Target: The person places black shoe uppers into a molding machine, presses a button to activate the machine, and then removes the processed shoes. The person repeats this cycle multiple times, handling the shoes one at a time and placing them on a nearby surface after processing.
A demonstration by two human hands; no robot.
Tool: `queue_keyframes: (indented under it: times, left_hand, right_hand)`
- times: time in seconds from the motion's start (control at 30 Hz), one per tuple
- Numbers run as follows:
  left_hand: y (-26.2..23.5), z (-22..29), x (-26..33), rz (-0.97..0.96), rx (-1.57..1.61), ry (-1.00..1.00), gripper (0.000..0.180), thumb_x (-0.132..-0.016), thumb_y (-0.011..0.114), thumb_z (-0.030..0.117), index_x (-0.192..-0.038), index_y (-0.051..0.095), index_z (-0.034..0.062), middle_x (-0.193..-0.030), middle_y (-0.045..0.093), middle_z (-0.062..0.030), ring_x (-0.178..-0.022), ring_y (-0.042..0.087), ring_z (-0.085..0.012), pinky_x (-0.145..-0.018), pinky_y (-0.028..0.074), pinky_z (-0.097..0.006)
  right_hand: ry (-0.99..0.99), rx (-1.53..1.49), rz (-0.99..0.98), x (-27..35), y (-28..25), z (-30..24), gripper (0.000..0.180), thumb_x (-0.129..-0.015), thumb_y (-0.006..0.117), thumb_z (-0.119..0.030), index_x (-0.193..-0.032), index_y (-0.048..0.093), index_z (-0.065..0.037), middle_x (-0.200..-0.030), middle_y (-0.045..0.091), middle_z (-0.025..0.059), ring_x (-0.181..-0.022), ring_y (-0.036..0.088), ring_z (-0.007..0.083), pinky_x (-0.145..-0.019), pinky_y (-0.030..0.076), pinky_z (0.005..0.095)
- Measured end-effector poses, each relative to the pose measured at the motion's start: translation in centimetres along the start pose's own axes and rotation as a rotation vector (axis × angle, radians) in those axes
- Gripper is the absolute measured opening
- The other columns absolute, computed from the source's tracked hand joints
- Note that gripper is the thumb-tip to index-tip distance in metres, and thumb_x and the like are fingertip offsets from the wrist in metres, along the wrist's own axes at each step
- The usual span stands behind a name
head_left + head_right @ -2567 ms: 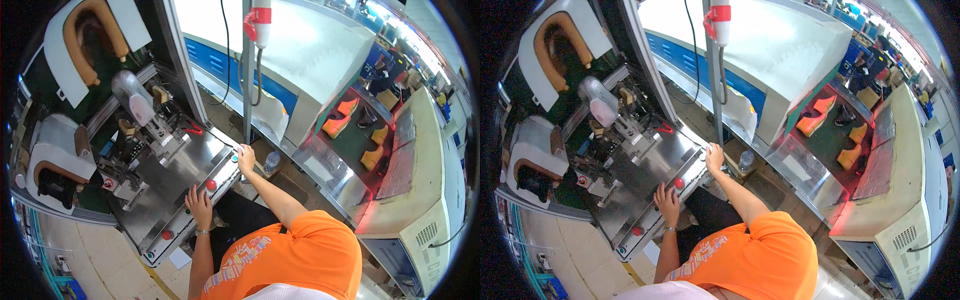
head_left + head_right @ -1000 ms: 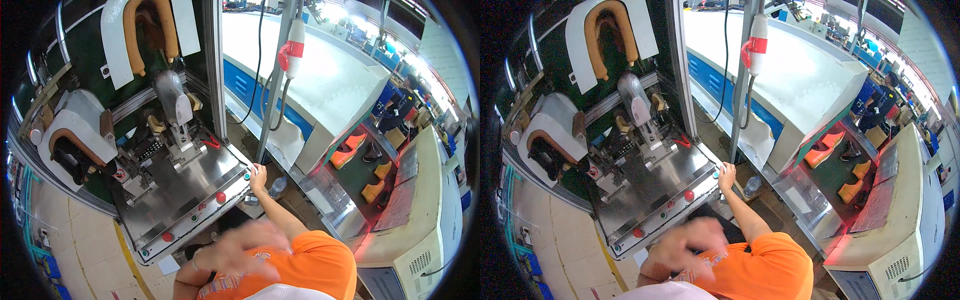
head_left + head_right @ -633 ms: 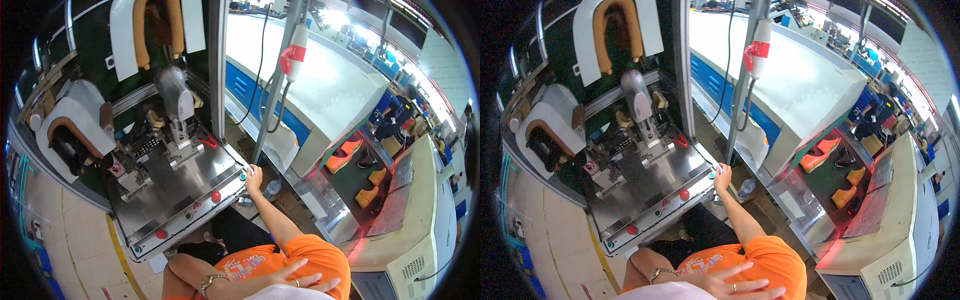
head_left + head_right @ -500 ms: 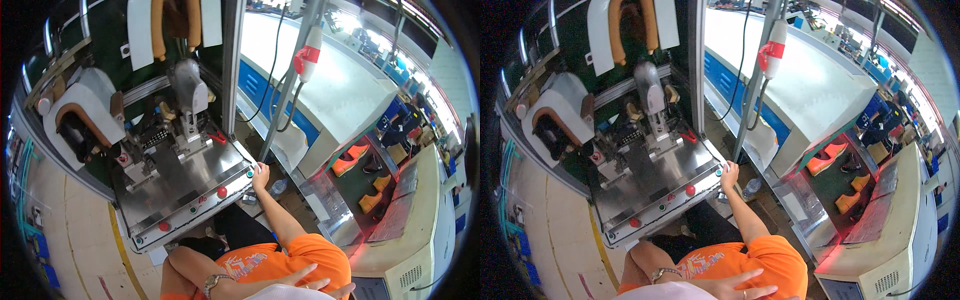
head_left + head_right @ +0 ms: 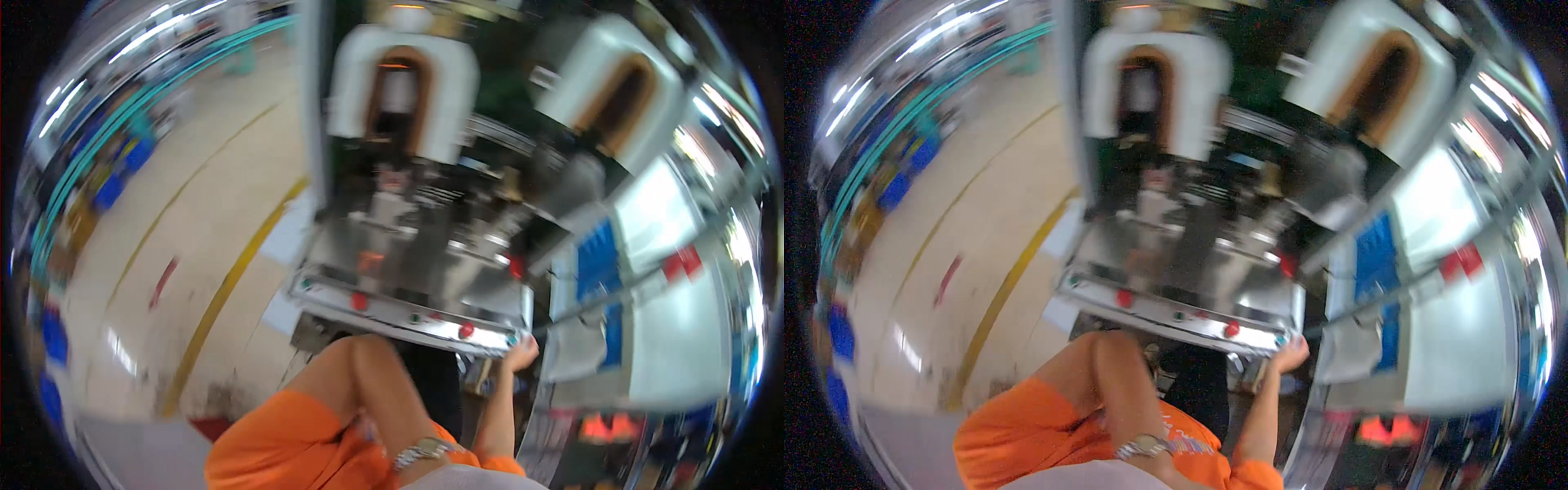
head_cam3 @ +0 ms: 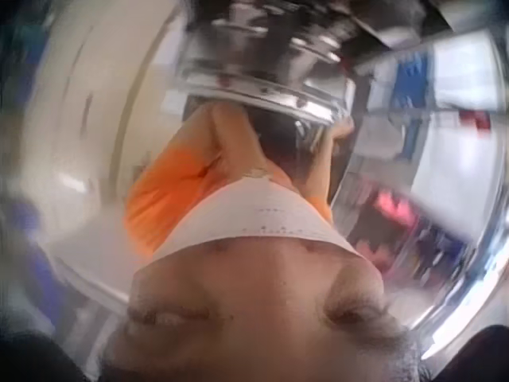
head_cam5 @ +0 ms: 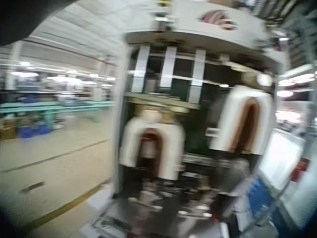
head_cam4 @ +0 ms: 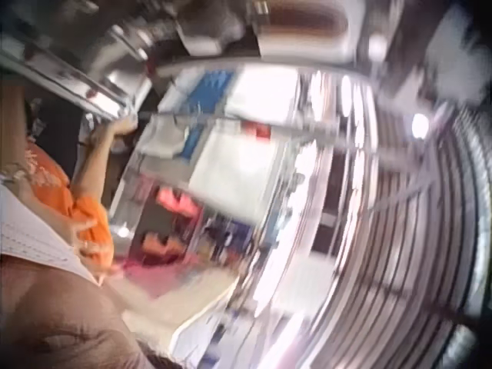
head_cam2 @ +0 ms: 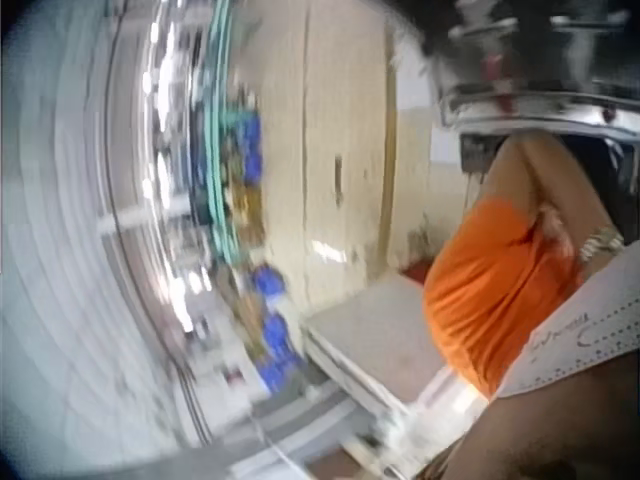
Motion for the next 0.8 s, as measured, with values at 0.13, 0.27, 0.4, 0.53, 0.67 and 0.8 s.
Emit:
queue_keyframes:
  times: [0.13, 0.27, 0.4, 0.53, 0.67, 0.8]
  left_hand:
    - [-1.1, -1.0, 0.1, 0.091, -0.113, -0.013, 0.025, -0.077, 0.059, 0.007, -0.101, 0.060, 0.0021, -0.110, 0.058, -0.0108, -0.103, 0.054, -0.0236, -0.084, 0.043, -0.033]
    - [-2.1, -0.9, 0.4, 0.160, -0.170, -0.034, 0.025, -0.077, 0.059, 0.006, -0.101, 0.060, 0.0023, -0.110, 0.058, -0.0109, -0.102, 0.054, -0.0237, -0.083, 0.043, -0.033]
    - [-2.9, -0.9, 0.8, 0.187, -0.207, -0.050, 0.025, -0.077, 0.059, 0.006, -0.101, 0.060, 0.0025, -0.110, 0.058, -0.0109, -0.101, 0.055, -0.0238, -0.082, 0.044, -0.033]
    - [-3.1, -0.9, 0.8, 0.178, -0.211, -0.044, 0.025, -0.077, 0.059, 0.006, -0.102, 0.060, 0.0028, -0.110, 0.058, -0.0110, -0.101, 0.055, -0.0238, -0.081, 0.044, -0.033]
    - [-3.2, -0.8, 0.7, 0.168, -0.212, -0.041, 0.025, -0.077, 0.059, 0.006, -0.102, 0.060, 0.0030, -0.110, 0.058, -0.0110, -0.100, 0.055, -0.0239, -0.081, 0.045, -0.033]
    - [-3.2, -1.0, 0.7, 0.159, -0.218, -0.039, 0.025, -0.077, 0.059, 0.006, -0.103, 0.060, 0.0033, -0.109, 0.058, -0.0111, -0.099, 0.056, -0.0240, -0.080, 0.045, -0.034]
  right_hand:
    - [-0.017, 0.058, -0.002, -1.3, -0.5, 2.5, 0.028, -0.085, 0.053, -0.020, -0.101, 0.059, 0.002, -0.098, 0.058, 0.0185, -0.091, 0.055, 0.0300, -0.083, 0.040, 0.0355]
    - [-0.085, 0.077, -0.026, -1.4, 0.3, 2.5, 0.029, -0.086, 0.051, -0.018, -0.104, 0.056, 0.004, -0.101, 0.056, 0.0195, -0.094, 0.053, 0.0334, -0.084, 0.039, 0.0385]
    - [-0.136, 0.081, -0.047, -1.0, 0.9, 1.3, 0.030, -0.087, 0.050, -0.020, -0.105, 0.055, 0.004, -0.102, 0.055, 0.0192, -0.094, 0.052, 0.0339, -0.083, 0.039, 0.0393]
    - [-0.122, 0.085, -0.043, -1.4, 0.7, 2.1, 0.032, -0.087, 0.048, -0.021, -0.106, 0.054, 0.004, -0.103, 0.054, 0.0190, -0.096, 0.052, 0.0339, -0.084, 0.039, 0.0395]
    - [-0.109, 0.080, -0.050, -1.3, 0.7, 2.1, 0.032, -0.087, 0.047, -0.021, -0.107, 0.054, 0.004, -0.104, 0.054, 0.0192, -0.098, 0.052, 0.0338, -0.085, 0.039, 0.0390]
    - [-0.089, 0.076, -0.054, -1.4, 0.9, 2.4, 0.032, -0.087, 0.047, -0.021, -0.106, 0.054, 0.003, -0.105, 0.055, 0.0191, -0.098, 0.052, 0.0336, -0.085, 0.039, 0.0386]
Point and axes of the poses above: each hand's wrist, its own x-axis away from the middle knuckle, its own y-axis out of the palm, z = x × y, the point moved 10 cm from there along -x, towards the middle knuckle
